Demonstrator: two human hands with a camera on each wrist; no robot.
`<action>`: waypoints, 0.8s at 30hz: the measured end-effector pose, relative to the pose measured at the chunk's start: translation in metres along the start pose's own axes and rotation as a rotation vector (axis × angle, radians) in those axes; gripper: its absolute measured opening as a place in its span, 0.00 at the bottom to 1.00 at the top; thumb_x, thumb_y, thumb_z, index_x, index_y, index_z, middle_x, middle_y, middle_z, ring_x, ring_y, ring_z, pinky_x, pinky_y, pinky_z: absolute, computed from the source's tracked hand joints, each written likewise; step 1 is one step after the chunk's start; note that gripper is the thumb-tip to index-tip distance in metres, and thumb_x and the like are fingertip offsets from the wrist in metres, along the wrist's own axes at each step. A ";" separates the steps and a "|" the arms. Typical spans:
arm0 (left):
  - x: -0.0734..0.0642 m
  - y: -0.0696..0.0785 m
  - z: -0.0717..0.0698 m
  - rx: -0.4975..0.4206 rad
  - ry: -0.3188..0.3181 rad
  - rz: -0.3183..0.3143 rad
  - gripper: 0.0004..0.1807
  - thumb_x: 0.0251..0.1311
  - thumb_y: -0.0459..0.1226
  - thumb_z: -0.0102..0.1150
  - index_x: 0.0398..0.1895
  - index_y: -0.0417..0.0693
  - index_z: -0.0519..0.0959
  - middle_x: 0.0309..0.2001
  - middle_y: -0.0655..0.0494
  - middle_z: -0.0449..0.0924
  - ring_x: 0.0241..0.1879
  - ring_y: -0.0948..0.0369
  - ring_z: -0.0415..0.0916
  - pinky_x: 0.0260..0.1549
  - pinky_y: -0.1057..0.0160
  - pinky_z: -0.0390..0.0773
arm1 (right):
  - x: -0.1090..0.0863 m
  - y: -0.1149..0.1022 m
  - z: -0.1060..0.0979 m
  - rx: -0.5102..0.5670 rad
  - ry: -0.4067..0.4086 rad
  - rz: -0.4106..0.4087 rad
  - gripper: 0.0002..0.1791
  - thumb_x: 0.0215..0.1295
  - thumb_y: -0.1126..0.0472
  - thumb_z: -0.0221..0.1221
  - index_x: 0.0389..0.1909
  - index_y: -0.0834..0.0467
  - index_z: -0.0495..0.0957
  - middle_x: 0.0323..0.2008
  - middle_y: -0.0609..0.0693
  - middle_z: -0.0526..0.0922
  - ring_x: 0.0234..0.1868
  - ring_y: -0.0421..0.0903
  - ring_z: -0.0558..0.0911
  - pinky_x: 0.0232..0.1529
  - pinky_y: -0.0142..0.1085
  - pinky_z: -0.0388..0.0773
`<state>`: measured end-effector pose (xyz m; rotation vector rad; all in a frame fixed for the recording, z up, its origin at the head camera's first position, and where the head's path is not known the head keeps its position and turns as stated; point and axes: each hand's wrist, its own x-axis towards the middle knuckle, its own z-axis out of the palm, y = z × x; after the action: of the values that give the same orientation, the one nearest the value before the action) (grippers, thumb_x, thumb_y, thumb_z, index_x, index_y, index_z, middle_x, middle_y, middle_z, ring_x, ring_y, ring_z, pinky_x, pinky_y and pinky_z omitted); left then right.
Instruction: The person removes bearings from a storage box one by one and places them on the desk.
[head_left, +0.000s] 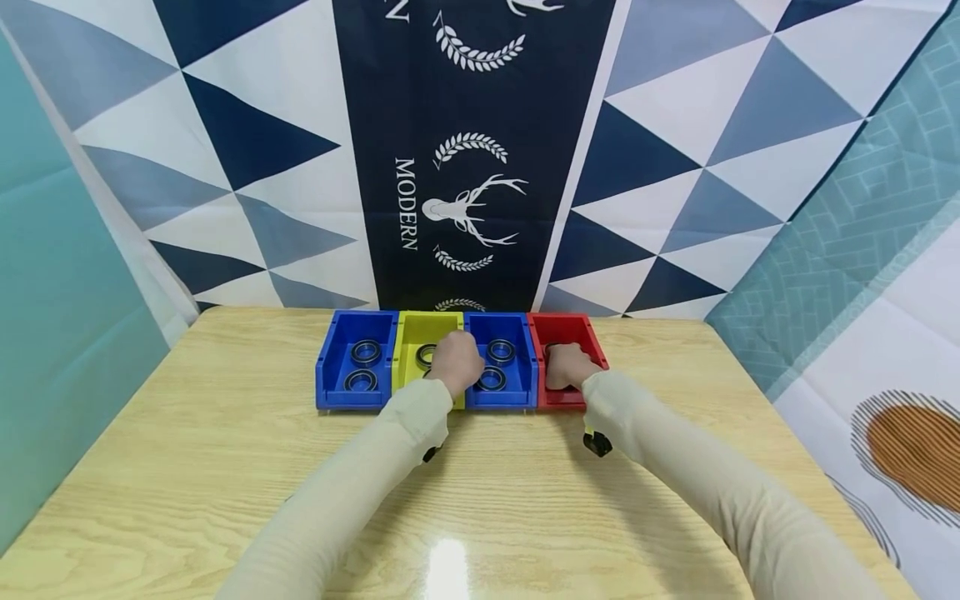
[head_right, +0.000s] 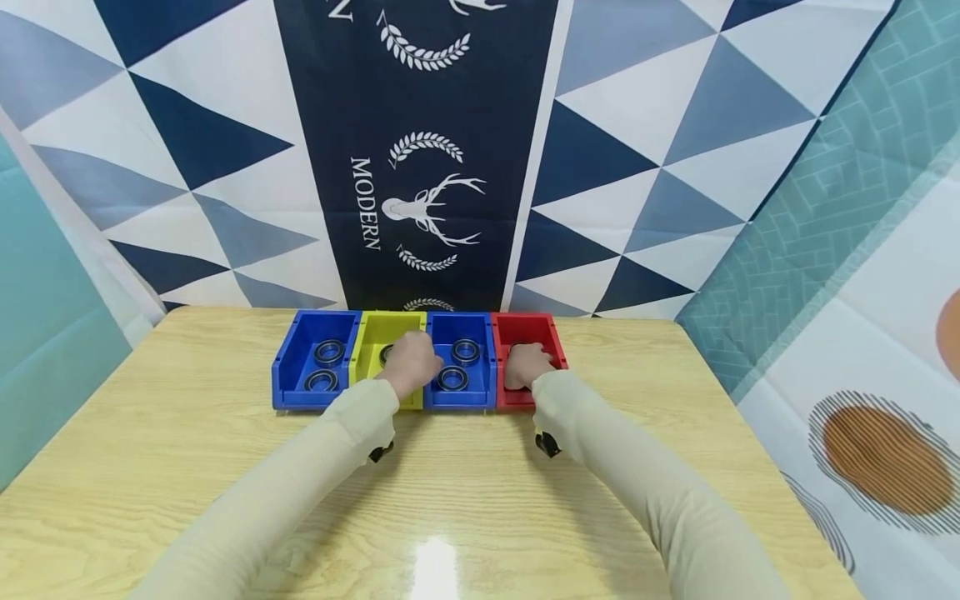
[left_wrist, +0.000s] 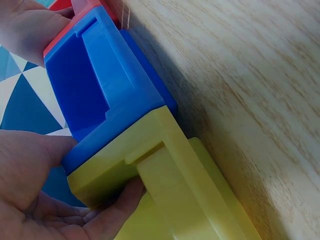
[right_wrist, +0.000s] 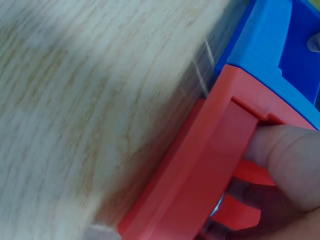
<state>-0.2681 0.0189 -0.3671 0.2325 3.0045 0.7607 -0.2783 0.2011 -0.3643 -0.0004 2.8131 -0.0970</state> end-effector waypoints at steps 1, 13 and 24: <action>0.000 0.000 0.000 -0.002 0.002 -0.002 0.23 0.64 0.35 0.54 0.11 0.49 0.62 0.16 0.57 0.58 0.16 0.62 0.62 0.16 0.68 0.63 | 0.000 0.000 -0.001 -0.001 -0.006 -0.003 0.23 0.58 0.61 0.56 0.56 0.61 0.73 0.50 0.65 0.77 0.44 0.58 0.76 0.53 0.51 0.76; -0.001 0.000 -0.002 0.003 -0.002 0.002 0.22 0.65 0.34 0.53 0.11 0.49 0.61 0.16 0.58 0.57 0.15 0.63 0.61 0.16 0.68 0.62 | -0.001 0.000 -0.018 -0.046 -0.065 -0.035 0.10 0.47 0.64 0.61 0.33 0.58 0.76 0.33 0.52 0.77 0.36 0.48 0.75 0.37 0.36 0.70; -0.001 -0.001 0.000 -0.027 0.012 0.007 0.22 0.64 0.33 0.53 0.11 0.49 0.61 0.15 0.58 0.57 0.15 0.62 0.62 0.16 0.69 0.62 | -0.005 0.001 -0.024 -0.004 -0.082 -0.036 0.07 0.46 0.65 0.61 0.27 0.57 0.73 0.27 0.51 0.77 0.29 0.46 0.78 0.32 0.33 0.74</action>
<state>-0.2675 0.0177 -0.3675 0.2383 3.0045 0.8055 -0.2809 0.2041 -0.3400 -0.0546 2.7314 -0.0972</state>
